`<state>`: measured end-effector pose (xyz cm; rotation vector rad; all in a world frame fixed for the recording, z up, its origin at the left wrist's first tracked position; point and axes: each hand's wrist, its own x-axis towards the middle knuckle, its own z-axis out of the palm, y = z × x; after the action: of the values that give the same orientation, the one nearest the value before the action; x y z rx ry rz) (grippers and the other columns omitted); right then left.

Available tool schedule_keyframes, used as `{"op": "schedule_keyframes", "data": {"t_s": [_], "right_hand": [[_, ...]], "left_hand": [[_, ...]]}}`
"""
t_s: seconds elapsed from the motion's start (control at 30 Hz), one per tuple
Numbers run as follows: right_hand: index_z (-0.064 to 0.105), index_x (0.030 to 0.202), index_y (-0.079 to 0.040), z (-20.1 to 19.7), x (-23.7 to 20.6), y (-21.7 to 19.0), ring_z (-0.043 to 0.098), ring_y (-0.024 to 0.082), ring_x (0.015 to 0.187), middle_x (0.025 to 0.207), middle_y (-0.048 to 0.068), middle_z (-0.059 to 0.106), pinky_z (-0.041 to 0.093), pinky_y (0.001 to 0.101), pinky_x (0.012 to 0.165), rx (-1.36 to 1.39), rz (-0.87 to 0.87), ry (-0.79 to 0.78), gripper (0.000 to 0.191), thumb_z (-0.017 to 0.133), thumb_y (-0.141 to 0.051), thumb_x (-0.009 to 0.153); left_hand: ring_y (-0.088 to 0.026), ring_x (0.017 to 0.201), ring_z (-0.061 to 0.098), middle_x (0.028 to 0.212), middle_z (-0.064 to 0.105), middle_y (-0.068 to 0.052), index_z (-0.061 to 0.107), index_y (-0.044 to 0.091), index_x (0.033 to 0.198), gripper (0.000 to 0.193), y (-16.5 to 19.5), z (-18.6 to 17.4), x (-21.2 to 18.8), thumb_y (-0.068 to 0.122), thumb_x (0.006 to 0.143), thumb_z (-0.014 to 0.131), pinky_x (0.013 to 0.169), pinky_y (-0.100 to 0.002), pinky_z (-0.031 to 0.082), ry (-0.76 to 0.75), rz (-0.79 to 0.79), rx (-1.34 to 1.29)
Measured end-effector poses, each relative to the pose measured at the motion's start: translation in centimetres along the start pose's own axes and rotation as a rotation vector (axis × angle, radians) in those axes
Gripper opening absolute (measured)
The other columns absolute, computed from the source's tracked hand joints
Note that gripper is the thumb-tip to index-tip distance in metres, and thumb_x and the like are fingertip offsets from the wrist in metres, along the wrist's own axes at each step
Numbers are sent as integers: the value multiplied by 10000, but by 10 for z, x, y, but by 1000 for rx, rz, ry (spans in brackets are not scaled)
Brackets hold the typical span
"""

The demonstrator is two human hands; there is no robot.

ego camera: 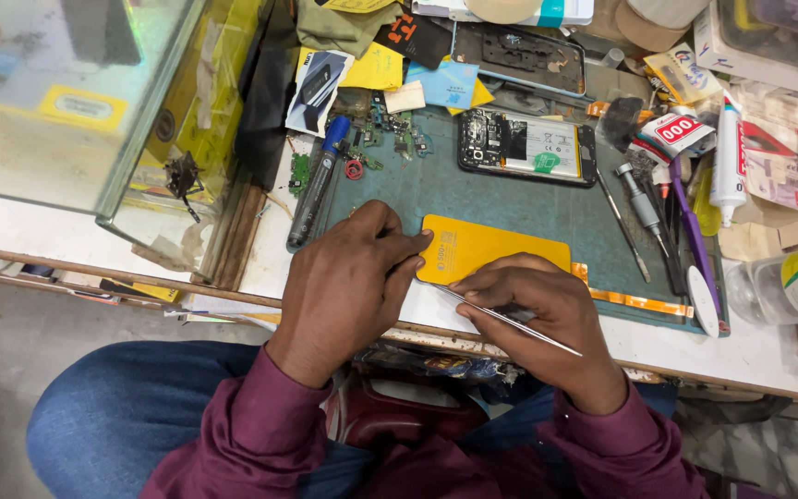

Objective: The person uses tweezers to carefully peel and remove a protective film from a yellow rectangular component on a workbench. They repeatedly lift and adjust the film with the tweezers while stabilizing the component with their other hand.

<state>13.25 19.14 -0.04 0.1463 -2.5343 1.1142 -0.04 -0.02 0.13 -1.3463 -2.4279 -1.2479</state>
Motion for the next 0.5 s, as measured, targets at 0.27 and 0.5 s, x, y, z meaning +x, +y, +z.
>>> {"op": "schedule_keyframes", "data": {"t_s": [0.27,0.5], "right_hand": [[734,916,-52,1,1,-4,746,213,942,977,77,786,582,317,778,-24,-25,-16,141,814,-52,800],[734,903,-58,3,2,-4,754,213,939,974,77,790,586,326,791,-41,-10,-4,119,815,-70,817]], "left_hand": [[-269,806,668,928,630,-70,799,90,1063,214,1,1,1,148,863,750,667,-396,518,-26,-30,10],[-270,814,669,924,629,-68,800,94,1051,205,0,0,0,150,860,753,667,-397,517,-13,-13,10]]}}
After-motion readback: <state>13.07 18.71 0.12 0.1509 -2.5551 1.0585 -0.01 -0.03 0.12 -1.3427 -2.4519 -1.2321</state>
